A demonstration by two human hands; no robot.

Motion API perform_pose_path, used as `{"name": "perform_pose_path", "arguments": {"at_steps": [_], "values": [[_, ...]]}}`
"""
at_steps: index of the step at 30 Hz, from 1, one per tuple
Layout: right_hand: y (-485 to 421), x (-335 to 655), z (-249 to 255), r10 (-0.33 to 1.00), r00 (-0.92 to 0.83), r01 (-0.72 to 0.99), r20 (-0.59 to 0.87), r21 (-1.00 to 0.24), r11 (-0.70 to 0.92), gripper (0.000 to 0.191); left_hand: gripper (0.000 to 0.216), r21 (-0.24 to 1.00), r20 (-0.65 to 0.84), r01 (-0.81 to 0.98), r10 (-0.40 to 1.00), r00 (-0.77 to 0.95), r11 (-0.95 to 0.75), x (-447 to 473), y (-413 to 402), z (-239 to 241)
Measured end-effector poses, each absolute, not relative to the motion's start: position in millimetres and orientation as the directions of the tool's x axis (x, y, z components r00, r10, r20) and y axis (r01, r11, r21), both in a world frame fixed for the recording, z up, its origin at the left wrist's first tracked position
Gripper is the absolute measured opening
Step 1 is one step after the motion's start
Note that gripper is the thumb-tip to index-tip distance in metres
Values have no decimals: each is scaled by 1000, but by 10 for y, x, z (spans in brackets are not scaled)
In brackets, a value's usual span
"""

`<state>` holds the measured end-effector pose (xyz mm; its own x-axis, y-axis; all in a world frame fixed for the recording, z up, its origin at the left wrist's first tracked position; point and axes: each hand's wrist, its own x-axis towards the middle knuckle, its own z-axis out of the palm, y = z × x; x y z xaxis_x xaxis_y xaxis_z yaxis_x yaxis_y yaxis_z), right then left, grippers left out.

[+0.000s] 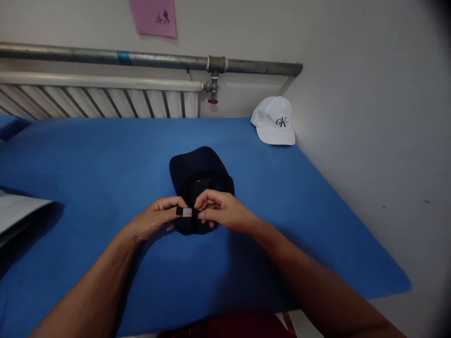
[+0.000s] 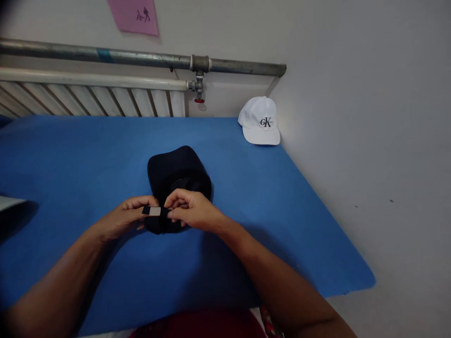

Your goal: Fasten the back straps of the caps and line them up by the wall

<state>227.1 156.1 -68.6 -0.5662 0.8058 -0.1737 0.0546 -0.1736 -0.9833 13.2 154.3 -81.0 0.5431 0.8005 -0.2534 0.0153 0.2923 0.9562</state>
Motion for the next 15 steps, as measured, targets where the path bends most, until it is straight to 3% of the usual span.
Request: {"name": "perform_pose_path", "arguments": {"at_steps": [15], "values": [[1495,2304,-548,838,-546,251,-17,-957,144,13,23,947,-310,108,777,548,302,160,1513,-750]]}}
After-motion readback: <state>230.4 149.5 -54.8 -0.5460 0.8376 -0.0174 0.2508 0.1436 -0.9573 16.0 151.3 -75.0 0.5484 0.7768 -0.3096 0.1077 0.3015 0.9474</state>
